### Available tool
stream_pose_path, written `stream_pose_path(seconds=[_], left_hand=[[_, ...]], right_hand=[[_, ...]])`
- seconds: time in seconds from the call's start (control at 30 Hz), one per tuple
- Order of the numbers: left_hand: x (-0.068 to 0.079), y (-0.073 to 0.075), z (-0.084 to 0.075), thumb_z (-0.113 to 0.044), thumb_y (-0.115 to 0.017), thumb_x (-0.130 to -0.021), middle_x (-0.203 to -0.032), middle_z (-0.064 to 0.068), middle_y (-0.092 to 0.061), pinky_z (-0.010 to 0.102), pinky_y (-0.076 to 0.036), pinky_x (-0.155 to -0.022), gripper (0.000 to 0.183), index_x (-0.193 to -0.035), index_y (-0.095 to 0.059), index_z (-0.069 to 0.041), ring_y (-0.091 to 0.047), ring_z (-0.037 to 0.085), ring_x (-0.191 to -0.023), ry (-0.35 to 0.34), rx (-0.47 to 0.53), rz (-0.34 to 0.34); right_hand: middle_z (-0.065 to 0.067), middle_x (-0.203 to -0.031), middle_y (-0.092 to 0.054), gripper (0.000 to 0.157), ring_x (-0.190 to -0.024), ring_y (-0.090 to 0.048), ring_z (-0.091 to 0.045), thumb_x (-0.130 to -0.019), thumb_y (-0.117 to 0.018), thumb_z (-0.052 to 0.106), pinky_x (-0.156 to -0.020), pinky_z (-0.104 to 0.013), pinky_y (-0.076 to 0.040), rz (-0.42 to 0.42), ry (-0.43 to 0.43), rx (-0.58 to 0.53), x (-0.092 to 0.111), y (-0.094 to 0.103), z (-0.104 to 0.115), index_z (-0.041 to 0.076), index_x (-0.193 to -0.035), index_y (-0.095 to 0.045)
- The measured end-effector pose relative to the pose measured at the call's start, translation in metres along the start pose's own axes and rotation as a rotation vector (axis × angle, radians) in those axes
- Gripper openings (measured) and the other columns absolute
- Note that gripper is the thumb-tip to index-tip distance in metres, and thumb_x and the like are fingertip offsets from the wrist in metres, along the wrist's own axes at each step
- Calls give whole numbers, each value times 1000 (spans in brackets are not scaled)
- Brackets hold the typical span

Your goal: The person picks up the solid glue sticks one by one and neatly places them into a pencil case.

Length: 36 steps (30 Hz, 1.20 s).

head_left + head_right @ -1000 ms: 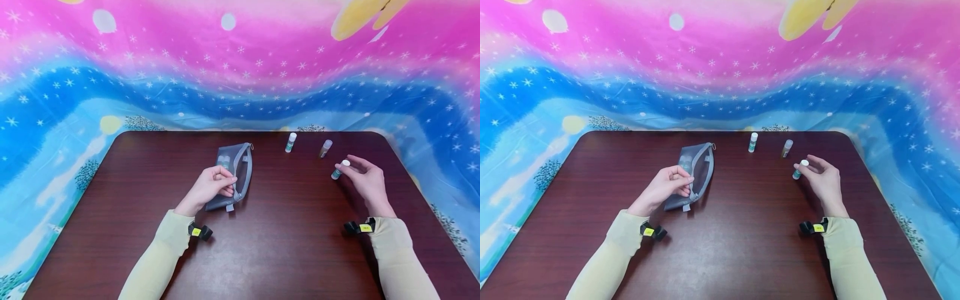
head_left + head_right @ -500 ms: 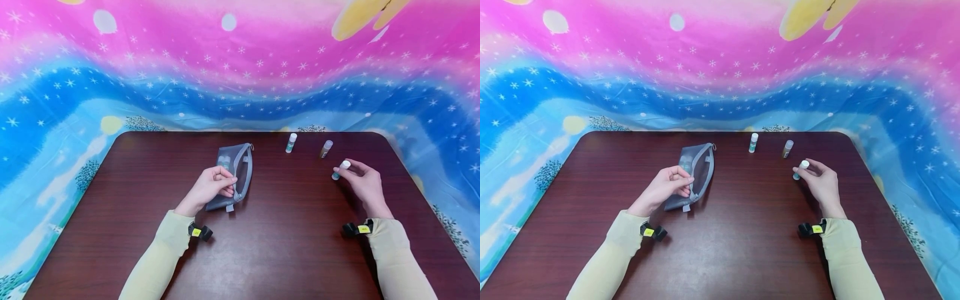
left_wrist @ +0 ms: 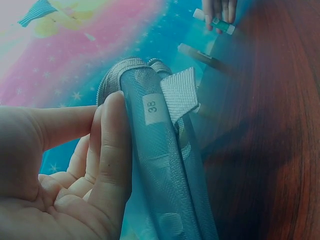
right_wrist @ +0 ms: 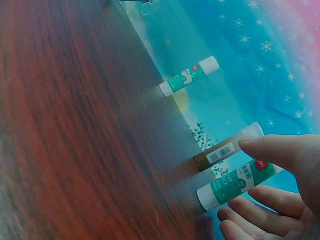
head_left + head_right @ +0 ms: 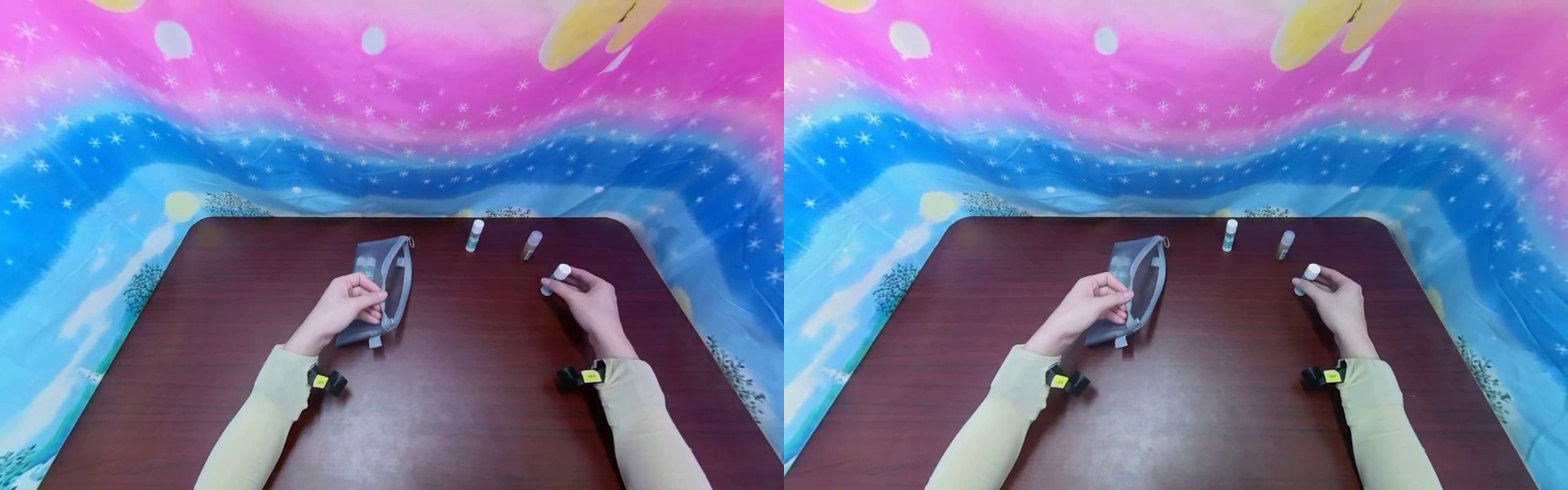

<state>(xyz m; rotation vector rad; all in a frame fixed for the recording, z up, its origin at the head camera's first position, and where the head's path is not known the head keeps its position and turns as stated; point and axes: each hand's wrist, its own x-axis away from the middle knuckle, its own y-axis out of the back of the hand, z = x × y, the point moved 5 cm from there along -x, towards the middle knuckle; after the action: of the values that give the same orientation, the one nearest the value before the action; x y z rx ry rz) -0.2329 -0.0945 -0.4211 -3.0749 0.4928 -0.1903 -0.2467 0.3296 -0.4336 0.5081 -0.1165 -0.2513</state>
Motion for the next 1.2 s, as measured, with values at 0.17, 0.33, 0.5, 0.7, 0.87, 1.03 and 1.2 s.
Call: stream_pose_path(seconds=[0.17,0.33,0.5,0.7,0.87,1.03,1.2], left_hand=[[0,0,0,-2,-65,-87,-73,19,-64,40,-57,-65,15,-95,-57,6,-63,21,-59,1,8,0],[1,0,1,-3,-66,-86,-73,19,-64,40,-57,-65,16,-95,-56,6,-63,21,-59,2,8,-1],[1,0,1,-2,-65,-87,-73,19,-64,39,-57,-65,14,-95,-56,6,-63,21,-59,4,5,0],[1,0,0,-1,-65,-87,-73,19,-64,40,-57,-65,13,-95,-57,6,-63,21,-59,2,4,-2],[0,0,1,-1,-65,-87,-73,19,-64,40,-57,-65,13,-95,-56,6,-63,21,-59,-1,6,-4],[1,0,1,-3,-66,-87,-73,19,-64,40,-57,-65,16,-96,-56,6,-63,22,-59,-2,6,-2],[0,1,1,-5,-67,-86,-74,20,-64,40,-57,-65,18,-96,-57,6,-63,22,-60,-7,-3,3]], right_hand=[[-7,-113,-61,70,-91,-56,-1,-78,-74,43,-70,-9,-46,11,-6,15,1,-2,-3,3,-131,-52],[-8,-111,-62,67,-89,-58,-2,-78,-74,42,-70,-10,-48,8,2,12,1,-4,-3,4,-128,-54],[-10,-112,-62,66,-88,-58,-2,-79,-73,44,-69,-11,-48,14,13,40,2,-5,-3,4,-128,-54],[-13,-113,-61,64,-91,-57,-6,-79,-71,47,-70,-11,-46,11,21,78,2,-6,-3,5,-126,-56],[-13,-112,-62,60,-89,-57,-6,-81,-71,44,-69,-13,-46,6,27,93,1,-7,-5,4,-123,-57],[-5,-106,-66,52,-87,-58,0,-82,-72,38,-69,-11,-45,-22,43,77,0,-6,-6,4,-120,-61],[-2,-102,-68,49,-86,-58,1,-81,-73,34,-70,-10,-43,-30,64,66,-1,-6,-5,2,-118,-63]])
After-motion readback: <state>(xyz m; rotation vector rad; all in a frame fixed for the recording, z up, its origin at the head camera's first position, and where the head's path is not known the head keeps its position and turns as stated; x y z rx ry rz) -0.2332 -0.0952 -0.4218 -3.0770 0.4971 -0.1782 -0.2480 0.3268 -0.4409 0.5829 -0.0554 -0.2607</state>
